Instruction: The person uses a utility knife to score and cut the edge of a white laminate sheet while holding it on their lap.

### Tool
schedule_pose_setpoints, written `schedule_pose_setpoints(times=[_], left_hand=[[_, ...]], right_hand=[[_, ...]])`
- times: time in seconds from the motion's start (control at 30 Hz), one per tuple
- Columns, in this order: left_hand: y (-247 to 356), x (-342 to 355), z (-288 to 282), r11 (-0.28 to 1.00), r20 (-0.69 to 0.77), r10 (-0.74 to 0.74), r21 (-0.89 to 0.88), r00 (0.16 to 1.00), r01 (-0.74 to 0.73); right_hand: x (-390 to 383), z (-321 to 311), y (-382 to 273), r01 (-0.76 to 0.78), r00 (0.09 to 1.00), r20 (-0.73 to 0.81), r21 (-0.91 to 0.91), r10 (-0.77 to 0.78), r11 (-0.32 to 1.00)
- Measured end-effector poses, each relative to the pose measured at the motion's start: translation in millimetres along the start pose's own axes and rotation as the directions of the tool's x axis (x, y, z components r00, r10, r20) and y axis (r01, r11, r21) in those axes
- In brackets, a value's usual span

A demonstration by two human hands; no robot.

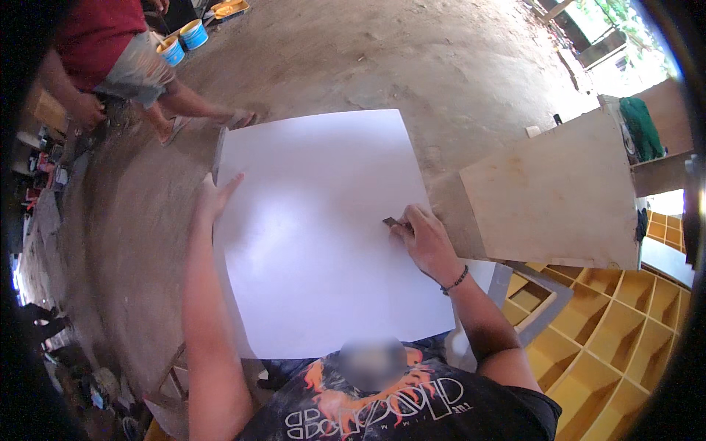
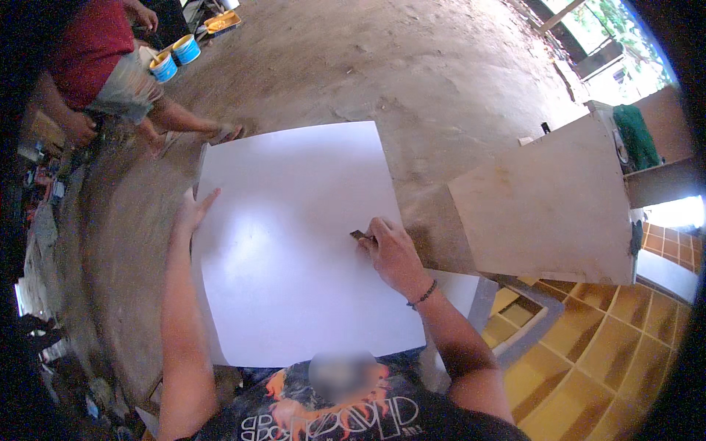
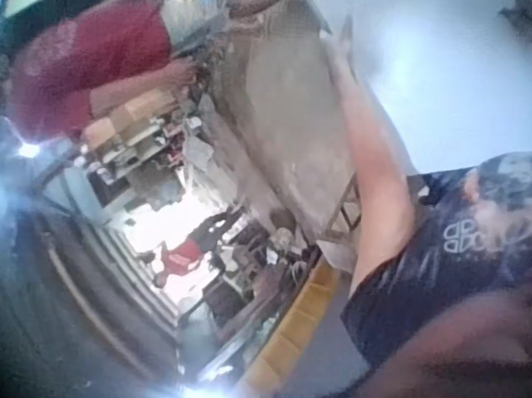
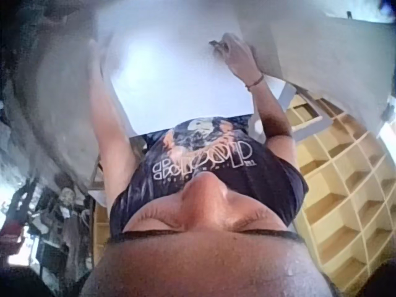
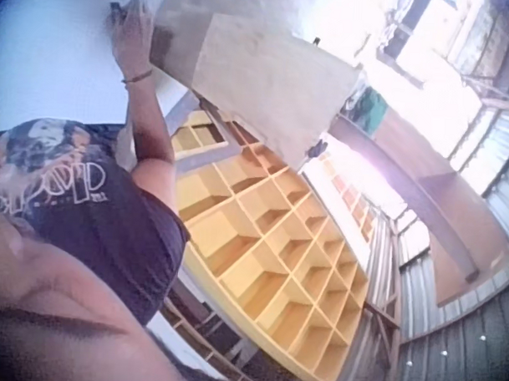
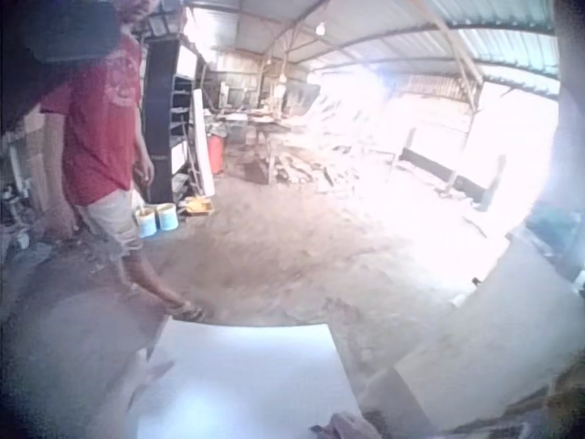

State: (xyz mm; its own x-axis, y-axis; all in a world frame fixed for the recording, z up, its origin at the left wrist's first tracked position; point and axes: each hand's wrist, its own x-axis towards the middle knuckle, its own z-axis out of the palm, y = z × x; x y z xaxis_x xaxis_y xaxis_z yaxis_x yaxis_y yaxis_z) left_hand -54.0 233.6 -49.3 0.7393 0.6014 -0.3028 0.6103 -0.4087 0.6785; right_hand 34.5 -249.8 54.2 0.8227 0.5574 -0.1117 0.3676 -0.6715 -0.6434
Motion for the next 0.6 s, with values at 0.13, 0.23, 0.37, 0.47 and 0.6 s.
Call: schedule_pose_setpoints(times=[0.13, 0.23, 0.37, 0.47, 0.6], left_hand=[[0, -2, -5, 0.999, 0.016, -0.042, 0.014, 0.999, 0.042], [-31, 5, -3, 0.998, -0.086, -0.05, 0.036, 0.995, 0.053], [10, -6, -7, 1.0, 0.02, -0.031, -0.001, 0.999, 0.031], [17, -14, -10, 0.996, 0.005, -0.079, 0.047, 0.997, 0.079], [22, -21, -10, 0.996, -0.007, -0.086, -0.006, 0.996, 0.086]], right_hand=[[-11, 6, -16, 0.168, 0.982, 0.088, -0.008, -0.167, 0.986], [4, 3, -6, 0.143, 0.99, 0.018, -0.08, -0.142, 0.986], [-5, 10, -2, 0.13, 0.991, 0.024, -0.114, -0.128, 0.985], [-15, 18, -25, 0.279, 0.949, 0.174, -0.062, -0.265, 0.958], [6, -2, -12, 0.125, 0.984, 0.134, -0.054, -0.117, 0.991]])
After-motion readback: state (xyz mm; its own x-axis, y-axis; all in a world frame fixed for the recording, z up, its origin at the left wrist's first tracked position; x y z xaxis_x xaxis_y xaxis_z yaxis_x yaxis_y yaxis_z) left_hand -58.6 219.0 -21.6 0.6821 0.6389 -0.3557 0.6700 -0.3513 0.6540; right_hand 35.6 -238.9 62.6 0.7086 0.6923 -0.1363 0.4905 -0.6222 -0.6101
